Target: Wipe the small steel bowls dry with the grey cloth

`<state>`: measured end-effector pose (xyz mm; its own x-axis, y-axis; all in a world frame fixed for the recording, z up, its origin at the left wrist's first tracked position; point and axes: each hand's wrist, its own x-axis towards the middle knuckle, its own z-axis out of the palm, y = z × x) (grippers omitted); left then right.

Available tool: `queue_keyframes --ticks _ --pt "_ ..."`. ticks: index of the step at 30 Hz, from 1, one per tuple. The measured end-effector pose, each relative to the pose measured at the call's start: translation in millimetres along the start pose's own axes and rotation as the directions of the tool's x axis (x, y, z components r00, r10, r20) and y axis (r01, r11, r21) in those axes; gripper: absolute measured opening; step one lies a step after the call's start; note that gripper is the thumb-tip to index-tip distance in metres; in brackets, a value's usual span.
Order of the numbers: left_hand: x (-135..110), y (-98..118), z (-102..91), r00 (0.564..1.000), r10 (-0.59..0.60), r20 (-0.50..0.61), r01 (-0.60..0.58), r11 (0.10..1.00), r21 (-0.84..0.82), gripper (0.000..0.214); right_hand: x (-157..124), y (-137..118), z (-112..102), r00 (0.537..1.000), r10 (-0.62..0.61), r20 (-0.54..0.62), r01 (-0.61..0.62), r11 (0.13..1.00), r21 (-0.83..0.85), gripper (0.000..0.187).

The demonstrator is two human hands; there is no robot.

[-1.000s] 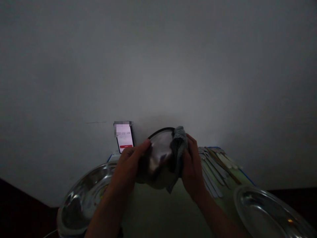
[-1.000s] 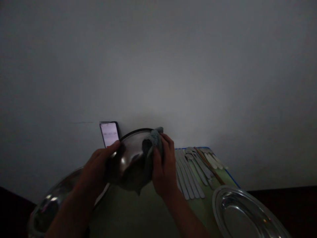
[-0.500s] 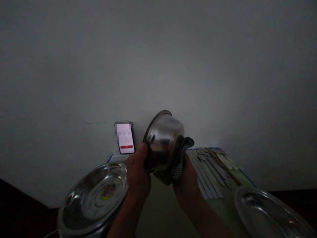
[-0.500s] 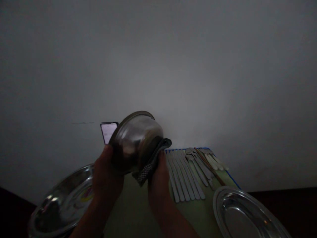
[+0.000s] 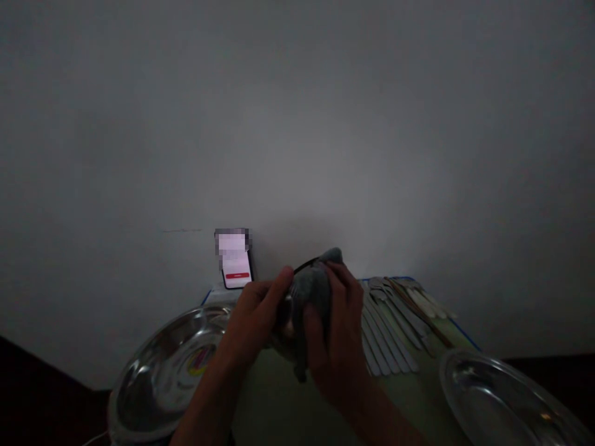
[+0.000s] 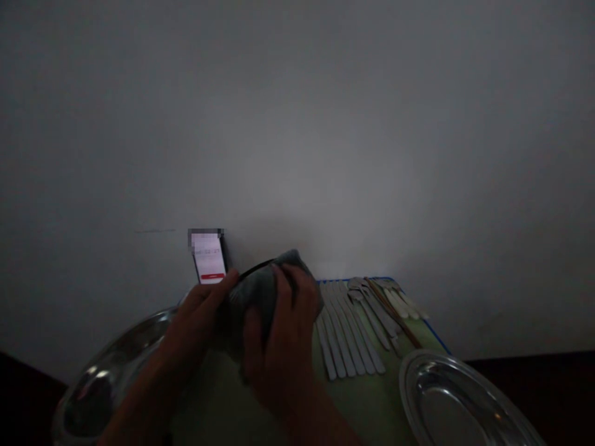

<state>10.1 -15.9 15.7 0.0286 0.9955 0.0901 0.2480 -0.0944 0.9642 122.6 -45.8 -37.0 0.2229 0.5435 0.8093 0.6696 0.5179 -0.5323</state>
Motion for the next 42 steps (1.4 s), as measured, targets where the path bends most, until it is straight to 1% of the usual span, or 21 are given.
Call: queue_keyframes --ticks 2,4,6,9,12,14,16,18,20,22,24,26,28,31,33,34,36,37,38,40,42 --pt "0 1 1.1 0.998 0.025 -0.056 -0.025 1.0 0.006 0.052 -6 -4 5 0.989 -0.145 0.037 0.148 0.984 -0.095 0.05" --pt "2 1 2.3 0.998 0.034 -0.055 -0.035 0.999 0.0 0.051 -10 -3 9 0.971 -0.232 0.059 0.239 0.958 -0.156 0.051" --pt "4 0 3.0 0.999 0.041 -0.013 -0.041 0.999 -0.019 0.052 -9 0 10 0.957 -0.279 0.073 0.288 0.942 -0.175 0.051" --pt "6 0 2.4 0.997 0.074 0.036 -0.073 0.997 -0.035 0.052 -2 6 5 0.944 -0.312 0.103 0.324 0.937 -0.131 0.051" --pt "3 1 1.8 0.994 0.09 0.067 -0.087 0.995 -0.047 0.053 9 14 -5 0.966 -0.244 0.085 0.246 0.969 -0.018 0.048" --pt "-1 3 2.8 0.997 0.058 0.057 -0.053 0.996 -0.073 0.054 16 21 -10 0.994 -0.106 0.027 0.103 0.99 0.101 0.042" --pt "-5 5 4.6 1.0 0.02 0.014 -0.019 0.994 -0.106 0.055 20 27 -10 0.994 0.104 -0.019 -0.096 0.963 0.25 0.037" --pt "-5 6 6.2 0.998 0.0 -0.061 -0.01 0.986 -0.166 0.055 22 34 -7 0.939 0.344 -0.017 -0.31 0.866 0.393 0.037" --pt "-3 5 6.8 0.99 -0.023 -0.142 -0.013 0.969 -0.247 0.054 21 38 0 0.826 0.562 0.038 -0.498 0.697 0.516 0.04" --pt "0 4 6.5 0.978 -0.029 -0.207 -0.036 0.952 -0.303 0.053 19 41 7 0.706 0.696 0.132 -0.601 0.49 0.632 0.042" --pt "1 4 6.1 0.973 -0.006 -0.231 -0.068 0.947 -0.314 0.052 17 41 13 0.626 0.734 0.262 -0.628 0.276 0.728 0.041" --pt "0 4 6.4 0.972 0.024 -0.235 -0.094 0.952 -0.291 0.053 17 40 15 0.583 0.719 0.379 -0.627 0.101 0.773 0.038" --pt "-2 6 7.4 0.972 0.041 -0.231 -0.099 0.964 -0.247 0.053 20 38 14 0.551 0.697 0.458 -0.626 -0.018 0.779 0.034" --pt "-4 5 8.0 0.975 0.063 -0.212 -0.101 0.98 -0.17 0.057 27 37 7 0.502 0.705 0.5 -0.627 -0.102 0.773 0.027" --pt "-2 2 5.9 0.99 0.075 -0.122 -0.092 0.986 -0.143 0.06 31 38 2 0.474 0.735 0.484 -0.634 -0.096 0.767 0.024" --pt "-1 0 4.0 0.995 0.074 -0.063 -0.082 0.988 -0.133 0.061 32 38 -1 0.467 0.758 0.455 -0.64 -0.065 0.765 0.024" --pt "0 -1 -1.3 0.998 0.048 0.037 -0.045 0.994 -0.097 0.06 32 40 -5 0.475 0.799 0.37 -0.677 0.063 0.733 0.027" --pt "-1 0 -4.3 0.997 0.027 0.065 -0.023 0.997 -0.068 0.058 31 40 -6 0.501 0.804 0.32 -0.701 0.16 0.695 0.03" --pt "-2 2 -7.1 0.996 0.007 0.088 -0.004 0.999 -0.034 0.056 29 40 -7 0.547 0.792 0.271 -0.717 0.277 0.639 0.032" --pt "-7 8 -12.1 0.991 -0.016 0.133 0.012 0.999 0.032 0.056 25 39 -7 0.675 0.711 0.2 -0.694 0.518 0.5 0.034" --pt "-12 16 -15.6 0.99 -0.011 0.137 0.002 0.998 0.065 0.056 19 36 -6 0.786 0.597 0.162 -0.606 0.69 0.396 0.035"
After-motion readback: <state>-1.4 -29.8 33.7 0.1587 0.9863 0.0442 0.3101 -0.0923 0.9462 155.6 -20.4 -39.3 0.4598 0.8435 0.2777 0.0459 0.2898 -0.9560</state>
